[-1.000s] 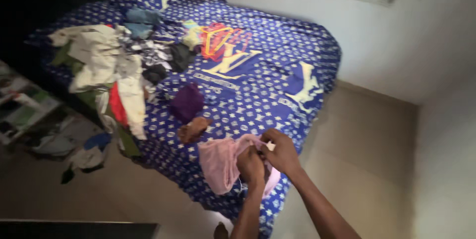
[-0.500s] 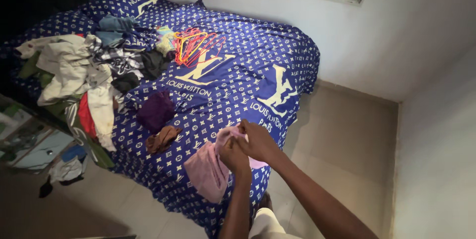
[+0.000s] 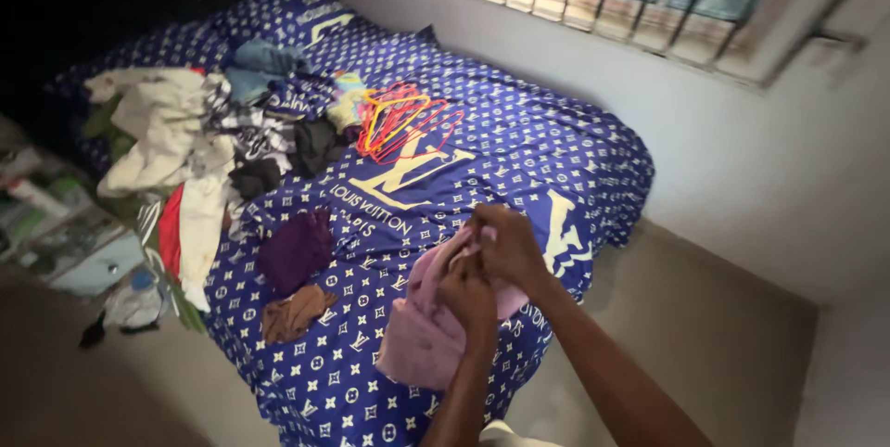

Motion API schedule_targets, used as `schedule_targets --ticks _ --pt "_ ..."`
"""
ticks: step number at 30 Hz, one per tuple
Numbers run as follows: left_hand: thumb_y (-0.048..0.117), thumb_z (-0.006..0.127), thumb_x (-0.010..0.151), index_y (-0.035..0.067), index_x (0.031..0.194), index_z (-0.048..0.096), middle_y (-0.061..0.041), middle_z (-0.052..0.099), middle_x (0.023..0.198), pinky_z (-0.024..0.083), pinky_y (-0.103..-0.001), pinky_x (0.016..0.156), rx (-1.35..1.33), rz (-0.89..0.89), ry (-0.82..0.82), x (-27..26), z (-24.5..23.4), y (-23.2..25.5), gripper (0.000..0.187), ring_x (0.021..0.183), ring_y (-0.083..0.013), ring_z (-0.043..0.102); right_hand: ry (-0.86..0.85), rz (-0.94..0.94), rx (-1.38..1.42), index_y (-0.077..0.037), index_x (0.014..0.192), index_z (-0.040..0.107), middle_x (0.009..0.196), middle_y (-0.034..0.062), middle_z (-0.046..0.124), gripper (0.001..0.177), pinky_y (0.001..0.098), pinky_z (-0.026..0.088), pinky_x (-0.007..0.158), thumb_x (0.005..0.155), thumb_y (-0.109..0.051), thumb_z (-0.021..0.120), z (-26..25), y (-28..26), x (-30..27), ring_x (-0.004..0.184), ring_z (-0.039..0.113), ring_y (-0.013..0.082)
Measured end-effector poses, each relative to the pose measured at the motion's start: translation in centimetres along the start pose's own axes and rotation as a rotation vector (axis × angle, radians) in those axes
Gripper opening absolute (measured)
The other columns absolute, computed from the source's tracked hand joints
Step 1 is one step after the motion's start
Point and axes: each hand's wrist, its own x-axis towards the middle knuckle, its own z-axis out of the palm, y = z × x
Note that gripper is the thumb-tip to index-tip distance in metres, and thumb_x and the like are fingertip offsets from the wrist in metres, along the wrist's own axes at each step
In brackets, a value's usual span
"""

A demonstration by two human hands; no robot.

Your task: The person folds a pink towel on a bed by laying it flat and bringing the sides together to form a rectangle.

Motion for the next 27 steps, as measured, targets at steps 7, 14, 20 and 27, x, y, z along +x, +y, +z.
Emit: schedule_targets --ticks 7,14,20,27 --pt "0.001 0.051 0.095 -0.001 0.127 0.067 -0.013 0.071 0.131 0.050 -0.029 0.102 0.121 0.216 -0.012 1.9 4.8 5.0 0.036 0.122 -0.0220 0.067 0.032 -0.063 0.100 -0.003 0.077 0.064 0.081 0.0138 0.072 0.009 0.0382 0.056 0.070 0.078 0.003 0.057 -1.0 4.9 6.2 0.077 0.073 0.0302" --pt "0.013 0.062 0.087 -0.002 0.125 0.065 -0.019 0.068 0.126 0.047 -0.045 0.106 0.430 0.440 0.203 5.8 8.8 1.4 0.041 0.120 -0.0353 0.063 0.001 -0.213 0.229 0.000 0.075 0.064 0.083 0.0111 0.077 0.015 0.0334 0.057 0.070 0.074 0.012 0.055 -2.3 9.8 13.8 0.078 0.075 0.0224" --pt "0.015 0.081 0.064 -0.003 0.133 0.050 -0.026 0.055 0.130 0.036 -0.056 0.104 0.951 0.327 0.484 10.8 11.4 -3.9 0.078 0.124 -0.0457 0.047 0.000 -0.224 0.312 0.002 0.079 0.066 0.076 0.0106 0.073 0.013 0.0278 0.053 0.061 0.083 0.012 0.059 -5.3 12.5 22.2 0.068 0.068 0.0117" --pt "0.022 0.082 0.077 0.006 0.103 0.075 -0.018 0.075 0.093 0.056 -0.047 0.080 0.815 0.177 0.216 13.5 6.8 -12.8 0.031 0.094 -0.0394 0.071 -0.009 -0.342 0.570 0.001 0.079 0.063 0.088 0.0047 0.077 0.014 0.0234 0.057 0.072 0.085 0.011 0.056 -8.5 17.0 31.8 0.083 0.073 0.0076"
